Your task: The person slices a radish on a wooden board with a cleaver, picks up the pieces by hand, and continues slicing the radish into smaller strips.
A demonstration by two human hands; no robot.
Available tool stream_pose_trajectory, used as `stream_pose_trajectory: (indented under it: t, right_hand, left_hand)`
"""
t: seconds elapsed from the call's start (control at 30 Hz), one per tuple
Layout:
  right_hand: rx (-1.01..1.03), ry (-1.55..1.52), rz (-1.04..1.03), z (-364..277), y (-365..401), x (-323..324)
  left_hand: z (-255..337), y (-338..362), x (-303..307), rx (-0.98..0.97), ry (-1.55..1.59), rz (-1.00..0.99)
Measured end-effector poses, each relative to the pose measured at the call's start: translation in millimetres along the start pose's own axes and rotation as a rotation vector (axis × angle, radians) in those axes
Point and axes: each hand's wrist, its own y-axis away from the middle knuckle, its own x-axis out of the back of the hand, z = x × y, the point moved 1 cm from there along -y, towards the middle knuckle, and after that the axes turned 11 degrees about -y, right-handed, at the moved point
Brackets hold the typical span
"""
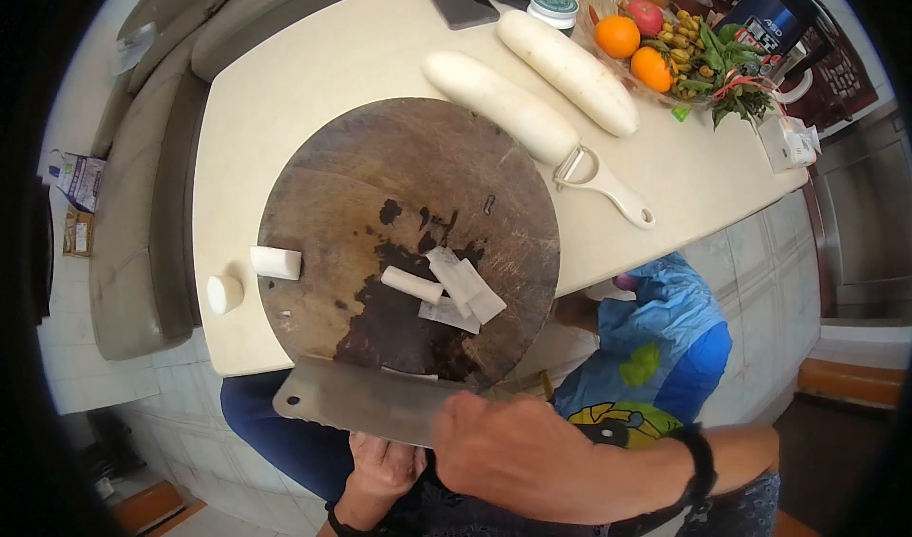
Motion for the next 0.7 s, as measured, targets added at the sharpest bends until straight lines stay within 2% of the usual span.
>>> stream_pose_trajectory:
  t: [0.1,0.17,0.3,0.37,0.5,0.57,0.63,0.67,0.7]
  right_hand:
    - [-0.015,0.031,0.032,-1,-6,3]
    - [-0.113,-0.135,0.029,7,0,10]
    - [-0.091,-0.196,0.005,4,12,19]
    - [-0.030,-0.133,0.007,-1,16,19]
    - [-0.100,-0.148,-0.065,0,17,19]
    - [-0.063,-0.194,-0.063,0,17,17]
    - [-0.001,-0.131,0.041,2,16,-1]
    - [-0.078,-0.175,0.063,-4,11,-8]
    - [-0.024,-0.296,0.196,-5,6,-20]
  left_hand:
    - [0,-9,3,0.005,0.023,-0.010]
    - [0,-13,4,-0.015,0.039,0.004]
    - [1,-10,3,-0.008,0.044,0.017]
    - [0,-7,3,-0.009,0.047,-0.004]
    - [1,-6,3,-0.026,0.046,-0.006]
    - [0,-1,1,-0.044,0.066,0.014]
    - [-6,14,-8,-0.045,-0.020,0.010]
    - [-9,15,-13,-0.071,-0.046,0.035]
    - [-9,0,-4,0.132,-0.006,-0.468]
